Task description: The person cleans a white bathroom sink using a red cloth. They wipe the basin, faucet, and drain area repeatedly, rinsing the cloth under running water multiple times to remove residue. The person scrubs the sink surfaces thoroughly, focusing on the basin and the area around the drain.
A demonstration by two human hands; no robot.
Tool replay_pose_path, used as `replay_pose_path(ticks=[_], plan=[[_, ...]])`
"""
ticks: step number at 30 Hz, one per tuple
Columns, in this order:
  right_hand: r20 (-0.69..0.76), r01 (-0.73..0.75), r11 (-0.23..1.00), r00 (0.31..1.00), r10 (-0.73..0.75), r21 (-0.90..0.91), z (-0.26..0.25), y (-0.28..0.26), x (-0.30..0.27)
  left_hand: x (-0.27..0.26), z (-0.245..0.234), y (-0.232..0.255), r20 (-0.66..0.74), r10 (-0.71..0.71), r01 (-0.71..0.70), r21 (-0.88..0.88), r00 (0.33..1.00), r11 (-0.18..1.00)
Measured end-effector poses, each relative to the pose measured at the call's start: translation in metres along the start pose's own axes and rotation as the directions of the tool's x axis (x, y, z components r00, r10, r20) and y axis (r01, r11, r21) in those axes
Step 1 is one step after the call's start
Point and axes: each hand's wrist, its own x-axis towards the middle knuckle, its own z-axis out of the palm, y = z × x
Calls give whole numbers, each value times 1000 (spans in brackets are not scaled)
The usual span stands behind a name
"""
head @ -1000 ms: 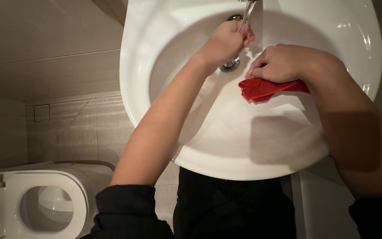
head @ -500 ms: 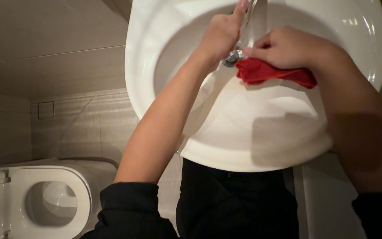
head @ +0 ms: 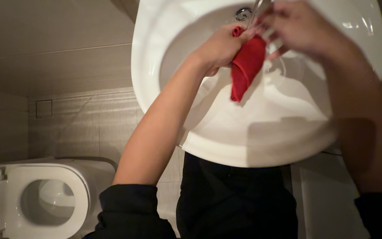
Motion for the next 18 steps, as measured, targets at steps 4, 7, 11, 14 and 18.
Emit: replay_pose_path(ticks=[4,7,11,14,18], plan=[[-225,202,978,952,-207,-44,-22,4,5,11,-3,-7,-166,248,-206,235,954,950],[-308,202,975,925,-222,-95,-18,19,3,9,7,-2,-226,289,-179,407,930,896],[-356,203,972,905,-232,-117,-11,28,2,-8,13,18,-299,273,-73,541,914,838],[-377,208,971,896,-237,-116,-16,32,0,-13,9,23,-277,352,-157,540,894,827],[-379,232,970,893,-243,-76,-21,58,11,-3,3,18,-325,431,-247,479,842,842]])
